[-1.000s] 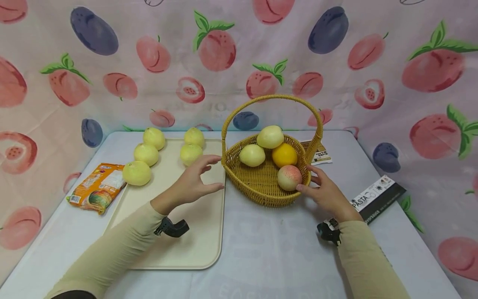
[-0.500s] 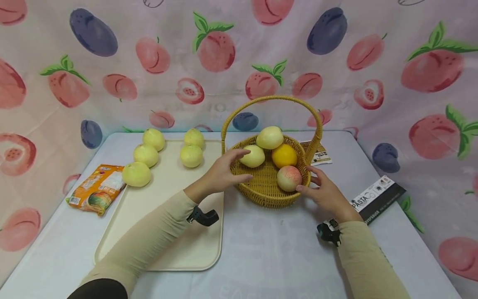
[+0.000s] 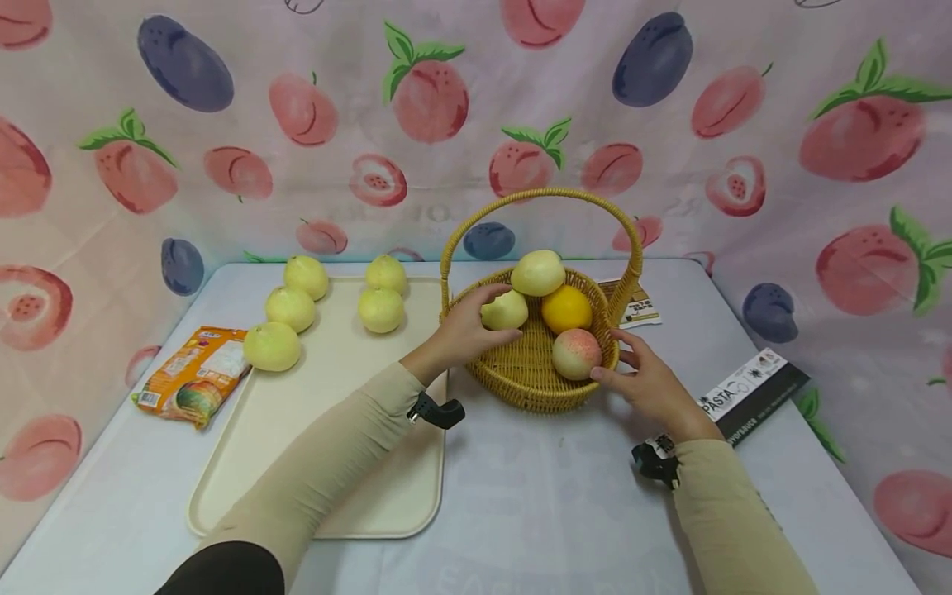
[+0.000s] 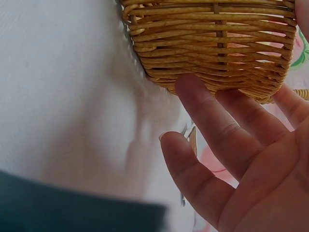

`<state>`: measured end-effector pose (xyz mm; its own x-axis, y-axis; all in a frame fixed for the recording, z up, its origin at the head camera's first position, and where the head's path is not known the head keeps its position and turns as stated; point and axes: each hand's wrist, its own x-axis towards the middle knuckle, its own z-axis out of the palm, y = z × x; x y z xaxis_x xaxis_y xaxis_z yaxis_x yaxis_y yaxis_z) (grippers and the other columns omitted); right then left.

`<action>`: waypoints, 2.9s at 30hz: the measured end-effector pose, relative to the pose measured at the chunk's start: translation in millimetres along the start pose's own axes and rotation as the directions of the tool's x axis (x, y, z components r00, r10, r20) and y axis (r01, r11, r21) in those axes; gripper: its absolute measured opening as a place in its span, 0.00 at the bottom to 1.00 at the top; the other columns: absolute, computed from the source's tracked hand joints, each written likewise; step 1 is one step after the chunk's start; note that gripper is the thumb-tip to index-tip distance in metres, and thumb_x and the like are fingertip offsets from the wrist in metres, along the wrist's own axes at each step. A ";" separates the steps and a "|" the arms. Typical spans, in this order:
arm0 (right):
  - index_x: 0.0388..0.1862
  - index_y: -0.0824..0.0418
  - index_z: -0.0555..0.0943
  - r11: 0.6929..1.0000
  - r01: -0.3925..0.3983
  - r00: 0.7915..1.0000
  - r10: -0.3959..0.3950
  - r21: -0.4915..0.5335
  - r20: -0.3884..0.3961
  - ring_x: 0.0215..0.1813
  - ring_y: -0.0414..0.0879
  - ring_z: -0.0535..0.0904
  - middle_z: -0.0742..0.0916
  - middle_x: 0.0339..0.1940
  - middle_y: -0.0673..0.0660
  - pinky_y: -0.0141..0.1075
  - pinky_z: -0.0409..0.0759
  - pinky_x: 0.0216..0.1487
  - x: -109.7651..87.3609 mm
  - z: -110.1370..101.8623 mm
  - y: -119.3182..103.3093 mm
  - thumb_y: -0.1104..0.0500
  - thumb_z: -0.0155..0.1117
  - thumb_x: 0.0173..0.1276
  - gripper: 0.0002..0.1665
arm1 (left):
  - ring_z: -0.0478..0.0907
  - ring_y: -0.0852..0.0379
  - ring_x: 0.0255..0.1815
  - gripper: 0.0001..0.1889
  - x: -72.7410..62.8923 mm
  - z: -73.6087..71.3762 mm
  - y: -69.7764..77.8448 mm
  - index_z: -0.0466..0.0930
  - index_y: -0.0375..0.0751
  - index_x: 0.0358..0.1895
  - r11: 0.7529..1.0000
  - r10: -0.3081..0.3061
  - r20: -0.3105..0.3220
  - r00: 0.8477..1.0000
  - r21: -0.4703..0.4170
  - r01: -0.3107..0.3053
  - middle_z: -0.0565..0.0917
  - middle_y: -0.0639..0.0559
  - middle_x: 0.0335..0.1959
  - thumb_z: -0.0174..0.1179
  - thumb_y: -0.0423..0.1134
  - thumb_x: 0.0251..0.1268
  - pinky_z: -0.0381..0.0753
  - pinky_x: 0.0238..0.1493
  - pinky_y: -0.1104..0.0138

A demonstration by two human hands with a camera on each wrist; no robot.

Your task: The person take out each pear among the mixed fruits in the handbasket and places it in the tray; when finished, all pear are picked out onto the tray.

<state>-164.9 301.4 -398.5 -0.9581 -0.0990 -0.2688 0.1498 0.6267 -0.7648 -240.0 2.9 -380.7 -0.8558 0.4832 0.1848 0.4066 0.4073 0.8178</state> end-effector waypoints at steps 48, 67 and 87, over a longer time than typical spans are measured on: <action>0.84 0.54 0.45 0.997 0.074 0.997 -0.074 -0.018 -0.021 0.75 0.74 0.54 0.57 0.77 0.76 0.72 0.61 0.63 -1.5 -0.6 3.3 0.40 0.65 0.70 0.55 | 0.63 0.47 0.70 0.47 27.0 0.4 -4.3 0.58 0.47 0.79 0.971 -0.240 0.115 0.964 0.033 0.238 0.64 0.48 0.75 0.72 0.54 0.59 0.71 0.63 0.52; 0.84 0.52 0.45 0.997 0.076 0.997 -0.077 -0.019 -0.024 0.75 0.74 0.53 0.57 0.77 0.76 0.73 0.59 0.63 -2.1 -1.1 5.2 0.39 0.65 0.70 0.56 | 0.65 0.52 0.70 0.39 28.4 1.7 -2.2 0.66 0.45 0.75 0.968 -0.192 0.402 0.895 0.226 0.106 0.68 0.48 0.73 0.69 0.52 0.63 0.70 0.63 0.61; 0.84 0.52 0.44 0.998 0.063 0.998 -0.063 -0.016 -0.022 0.75 0.74 0.53 0.57 0.77 0.76 0.72 0.59 0.63 -1.4 -1.0 5.0 0.38 0.65 0.69 0.57 | 0.69 0.53 0.66 0.42 22.7 2.1 -0.3 0.62 0.51 0.77 0.961 -0.193 0.477 0.857 0.270 0.066 0.69 0.51 0.72 0.70 0.54 0.61 0.71 0.62 0.60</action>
<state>-163.0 305.5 -401.4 -0.9708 -0.1213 -0.2068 0.0852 0.6317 -0.7706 -258.8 15.4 -377.9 -0.6595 0.7054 -0.2597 0.4202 0.6325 0.6507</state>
